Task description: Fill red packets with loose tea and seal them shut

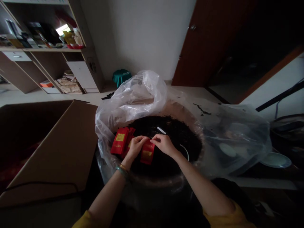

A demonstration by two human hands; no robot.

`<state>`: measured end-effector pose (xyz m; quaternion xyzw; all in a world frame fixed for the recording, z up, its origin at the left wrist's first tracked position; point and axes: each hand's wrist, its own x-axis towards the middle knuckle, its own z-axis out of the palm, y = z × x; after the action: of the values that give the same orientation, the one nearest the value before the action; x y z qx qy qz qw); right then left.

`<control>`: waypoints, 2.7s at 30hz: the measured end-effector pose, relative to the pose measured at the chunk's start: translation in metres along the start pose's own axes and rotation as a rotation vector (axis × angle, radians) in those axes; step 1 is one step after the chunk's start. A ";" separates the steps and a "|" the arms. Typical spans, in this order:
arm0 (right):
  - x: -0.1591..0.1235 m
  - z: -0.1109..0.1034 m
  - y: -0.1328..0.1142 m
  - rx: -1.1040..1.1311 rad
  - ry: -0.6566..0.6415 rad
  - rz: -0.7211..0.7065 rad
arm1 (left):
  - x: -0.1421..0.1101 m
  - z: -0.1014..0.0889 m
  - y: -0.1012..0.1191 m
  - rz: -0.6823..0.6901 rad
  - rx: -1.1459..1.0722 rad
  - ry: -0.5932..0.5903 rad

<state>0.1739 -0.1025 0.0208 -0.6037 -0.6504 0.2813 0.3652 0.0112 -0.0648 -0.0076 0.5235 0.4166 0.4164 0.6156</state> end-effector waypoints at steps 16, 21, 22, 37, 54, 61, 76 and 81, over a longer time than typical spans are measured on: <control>0.011 -0.026 0.024 0.565 0.338 0.257 | -0.008 -0.017 0.008 0.386 0.704 0.609; 0.018 -0.036 0.040 0.869 0.589 0.286 | -0.017 -0.045 0.009 0.165 1.131 0.688; 0.018 -0.035 0.040 0.885 0.586 0.295 | -0.017 -0.050 0.005 0.138 1.140 0.649; 0.010 -0.036 0.026 0.507 0.312 0.275 | -0.009 -0.071 -0.007 0.199 1.122 0.578; 0.005 -0.024 0.016 0.572 0.077 0.264 | -0.018 -0.030 0.022 0.353 0.670 0.482; 0.000 -0.019 0.005 0.637 0.067 0.223 | -0.015 0.004 0.008 -0.003 0.005 0.121; -0.002 -0.014 -0.003 0.594 -0.020 0.274 | -0.015 0.017 0.012 0.024 -0.001 0.141; 0.003 -0.015 0.005 0.698 0.197 0.330 | -0.020 0.005 0.005 0.151 0.362 0.270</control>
<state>0.1892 -0.0999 0.0264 -0.5636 -0.3720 0.4811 0.5590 0.0093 -0.0845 -0.0010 0.5944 0.5227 0.4462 0.4175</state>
